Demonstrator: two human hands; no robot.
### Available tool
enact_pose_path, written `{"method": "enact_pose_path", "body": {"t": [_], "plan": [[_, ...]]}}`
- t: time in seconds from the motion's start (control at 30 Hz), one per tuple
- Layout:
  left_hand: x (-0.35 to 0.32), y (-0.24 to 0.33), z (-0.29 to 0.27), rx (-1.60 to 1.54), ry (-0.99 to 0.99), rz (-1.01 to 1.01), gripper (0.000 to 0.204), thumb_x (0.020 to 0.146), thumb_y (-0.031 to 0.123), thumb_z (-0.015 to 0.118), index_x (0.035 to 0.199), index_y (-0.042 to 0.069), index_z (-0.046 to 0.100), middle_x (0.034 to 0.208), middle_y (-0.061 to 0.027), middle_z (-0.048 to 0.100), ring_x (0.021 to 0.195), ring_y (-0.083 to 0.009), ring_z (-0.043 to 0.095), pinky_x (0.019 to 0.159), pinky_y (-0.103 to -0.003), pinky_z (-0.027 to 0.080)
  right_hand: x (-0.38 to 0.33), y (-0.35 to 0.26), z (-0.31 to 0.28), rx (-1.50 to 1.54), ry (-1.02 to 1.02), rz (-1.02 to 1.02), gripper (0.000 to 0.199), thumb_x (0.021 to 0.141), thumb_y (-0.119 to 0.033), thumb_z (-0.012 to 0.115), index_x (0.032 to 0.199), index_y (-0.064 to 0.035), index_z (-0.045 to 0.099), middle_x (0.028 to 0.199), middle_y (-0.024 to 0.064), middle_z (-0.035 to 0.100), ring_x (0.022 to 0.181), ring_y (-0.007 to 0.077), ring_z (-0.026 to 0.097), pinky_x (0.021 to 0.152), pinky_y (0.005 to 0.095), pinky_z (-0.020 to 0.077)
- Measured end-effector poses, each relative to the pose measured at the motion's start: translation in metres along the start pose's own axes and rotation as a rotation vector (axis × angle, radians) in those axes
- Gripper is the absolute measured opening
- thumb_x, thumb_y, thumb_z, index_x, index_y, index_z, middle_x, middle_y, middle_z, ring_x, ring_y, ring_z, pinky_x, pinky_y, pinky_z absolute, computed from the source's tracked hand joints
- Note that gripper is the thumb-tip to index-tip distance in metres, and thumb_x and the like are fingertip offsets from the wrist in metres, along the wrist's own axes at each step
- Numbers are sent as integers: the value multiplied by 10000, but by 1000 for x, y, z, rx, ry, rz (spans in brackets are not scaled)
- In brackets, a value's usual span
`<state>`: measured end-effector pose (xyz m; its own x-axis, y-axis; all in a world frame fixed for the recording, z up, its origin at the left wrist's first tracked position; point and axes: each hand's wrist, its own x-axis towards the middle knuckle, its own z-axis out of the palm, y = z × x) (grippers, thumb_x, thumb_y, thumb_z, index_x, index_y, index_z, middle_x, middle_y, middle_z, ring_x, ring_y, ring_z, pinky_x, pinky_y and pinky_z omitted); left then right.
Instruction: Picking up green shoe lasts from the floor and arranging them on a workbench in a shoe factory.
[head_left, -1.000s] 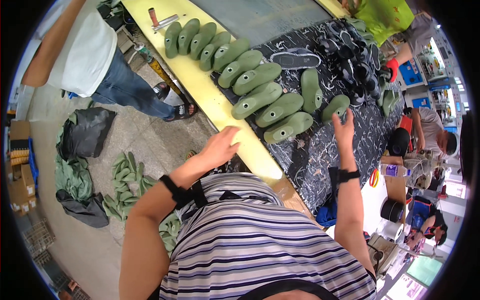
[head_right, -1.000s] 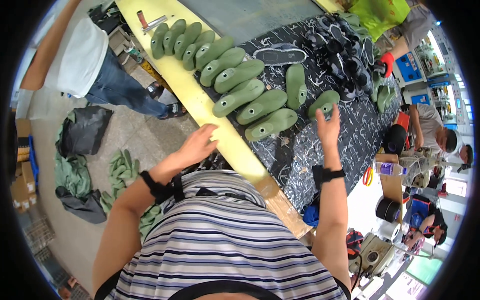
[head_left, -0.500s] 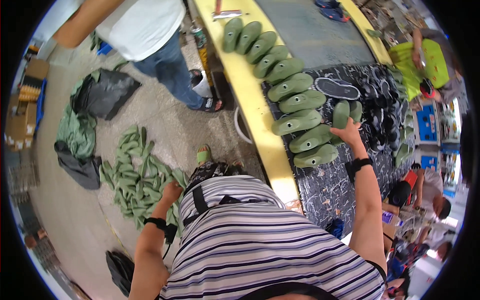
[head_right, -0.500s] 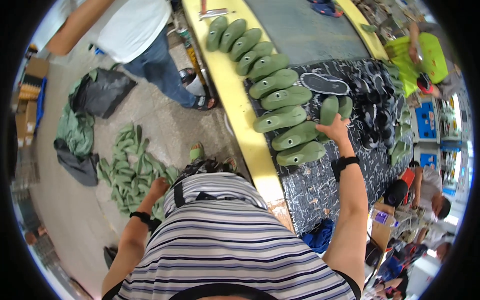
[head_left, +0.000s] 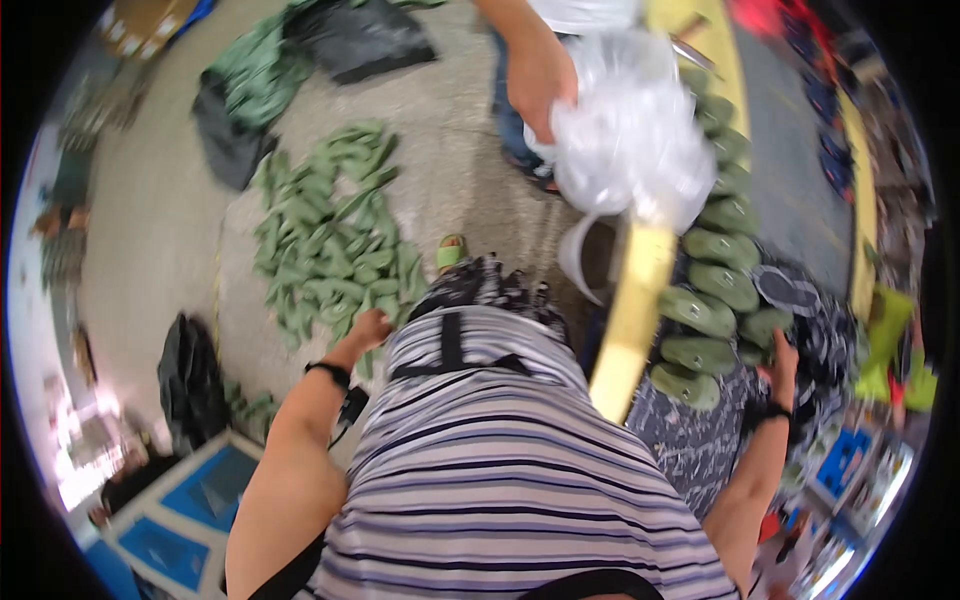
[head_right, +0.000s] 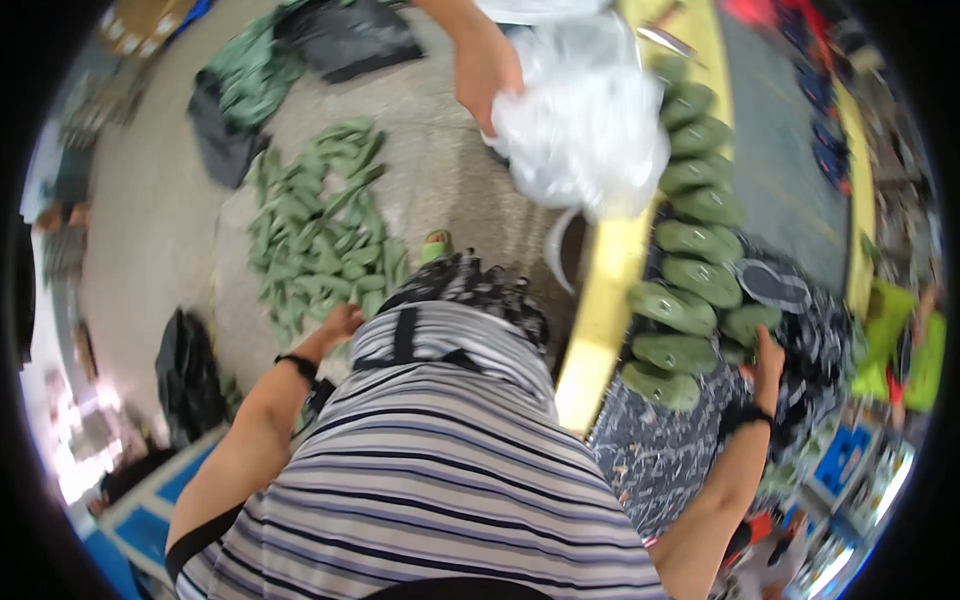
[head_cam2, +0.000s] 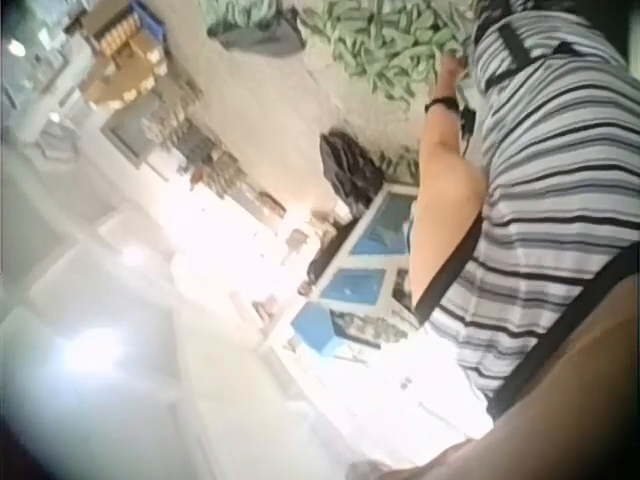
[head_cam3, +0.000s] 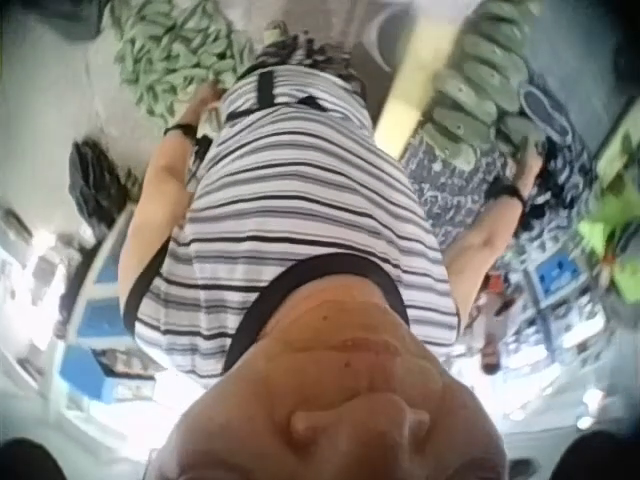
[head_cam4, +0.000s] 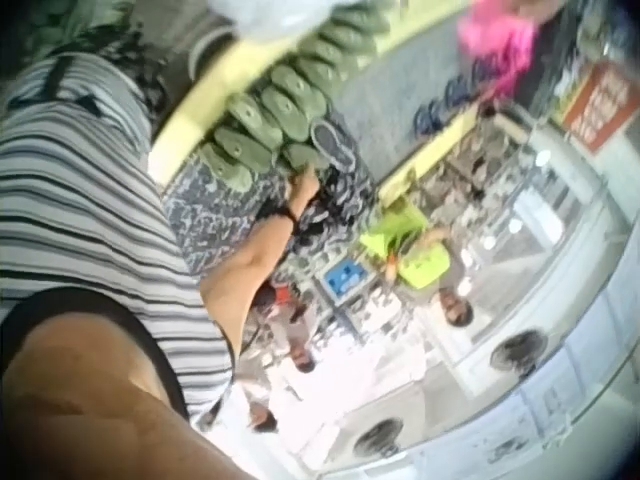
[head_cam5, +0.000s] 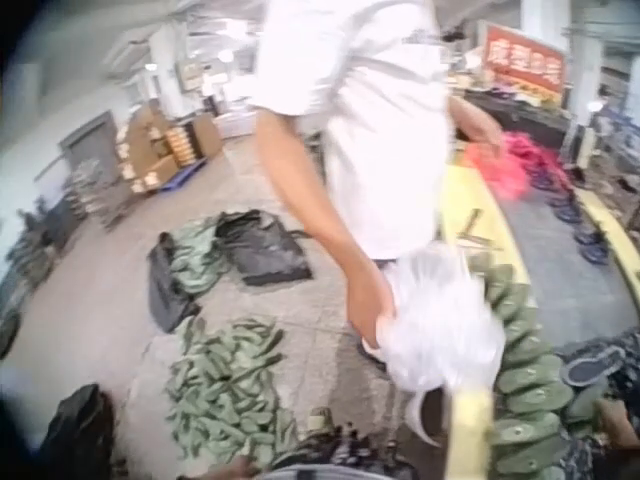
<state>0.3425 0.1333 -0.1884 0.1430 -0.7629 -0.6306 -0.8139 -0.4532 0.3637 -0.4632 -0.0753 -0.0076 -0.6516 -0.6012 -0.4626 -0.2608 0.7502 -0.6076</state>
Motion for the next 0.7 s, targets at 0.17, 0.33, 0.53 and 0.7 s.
{"method": "enact_pose_path", "body": {"t": [0.17,0.33,0.53,0.7], "plan": [[44,-3,-1,86,37,105,221,753,185,524,708,13,655,780,-218,639,750,-372,630,706,-462,497,-50,-10,10,-287,-73,87,432,820,-470,582,900,-47,619,584,108,583,437,210,589,365,299,453],[81,-5,-18,-368,46,-45,187,720,202,575,771,49,670,843,-149,655,812,-343,626,710,-417,510,-153,-82,76,-337,45,-452,346,883,-296,554,1061,-4,607,802,83,642,541,120,598,406,238,433],[66,-82,-12,-627,167,-229,242,703,203,610,887,58,669,818,-157,647,833,-351,612,722,-413,503,-279,-186,297,-450,-855,-645,291,903,-165,548,1124,24,564,905,84,649,729,158,637,620,237,491],[11,-147,-13,-1175,339,-635,223,731,108,561,906,4,652,758,-160,657,629,-262,653,589,-355,510,-359,-229,476,-721,-1178,-1080,293,838,-160,611,1090,-12,582,906,165,644,747,269,635,678,325,499]]}}
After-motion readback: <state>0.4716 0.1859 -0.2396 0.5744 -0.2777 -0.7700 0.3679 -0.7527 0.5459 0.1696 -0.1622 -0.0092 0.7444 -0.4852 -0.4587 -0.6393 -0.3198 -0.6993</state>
